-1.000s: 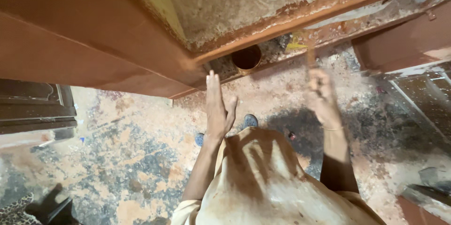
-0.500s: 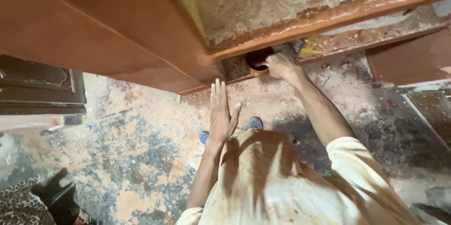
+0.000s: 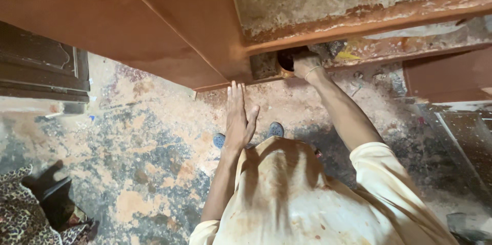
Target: The person paints a wooden door frame with brown paint using a brush. They repeatedly dip the brush into a paint can and apply paint to the vertical and horizontal edges of the frame.
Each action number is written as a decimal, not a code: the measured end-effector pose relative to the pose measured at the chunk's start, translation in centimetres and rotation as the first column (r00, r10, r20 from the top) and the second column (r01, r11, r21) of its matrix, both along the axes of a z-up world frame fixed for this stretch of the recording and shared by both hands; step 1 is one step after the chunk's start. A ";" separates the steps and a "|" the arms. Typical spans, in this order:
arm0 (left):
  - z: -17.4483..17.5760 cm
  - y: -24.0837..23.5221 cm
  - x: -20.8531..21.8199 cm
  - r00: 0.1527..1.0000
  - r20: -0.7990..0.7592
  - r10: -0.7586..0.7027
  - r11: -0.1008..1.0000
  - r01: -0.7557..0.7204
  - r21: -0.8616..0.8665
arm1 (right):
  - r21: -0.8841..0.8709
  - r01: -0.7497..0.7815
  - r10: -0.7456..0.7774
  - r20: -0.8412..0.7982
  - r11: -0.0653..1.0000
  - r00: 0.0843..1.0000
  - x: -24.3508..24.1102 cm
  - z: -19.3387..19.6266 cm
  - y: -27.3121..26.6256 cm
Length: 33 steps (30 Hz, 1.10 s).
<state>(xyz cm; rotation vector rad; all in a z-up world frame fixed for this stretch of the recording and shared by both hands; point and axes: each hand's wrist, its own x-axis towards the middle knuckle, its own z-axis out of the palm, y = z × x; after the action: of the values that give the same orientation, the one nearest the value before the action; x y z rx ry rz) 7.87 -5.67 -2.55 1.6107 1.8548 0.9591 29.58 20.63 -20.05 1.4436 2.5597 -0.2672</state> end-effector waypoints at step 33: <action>0.3 1.2 -1.3 0.997 0.075 0.005 1.000 -0.006 0.013 | -0.582 0.288 -0.626 -0.775 0.760 0.085 6.1 6.2 -15.7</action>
<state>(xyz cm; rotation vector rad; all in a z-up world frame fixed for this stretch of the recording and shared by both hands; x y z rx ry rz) 6.59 -4.50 -2.28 1.5560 1.8072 1.0218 35.72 4.92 -13.81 2.4292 2.2421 -2.2162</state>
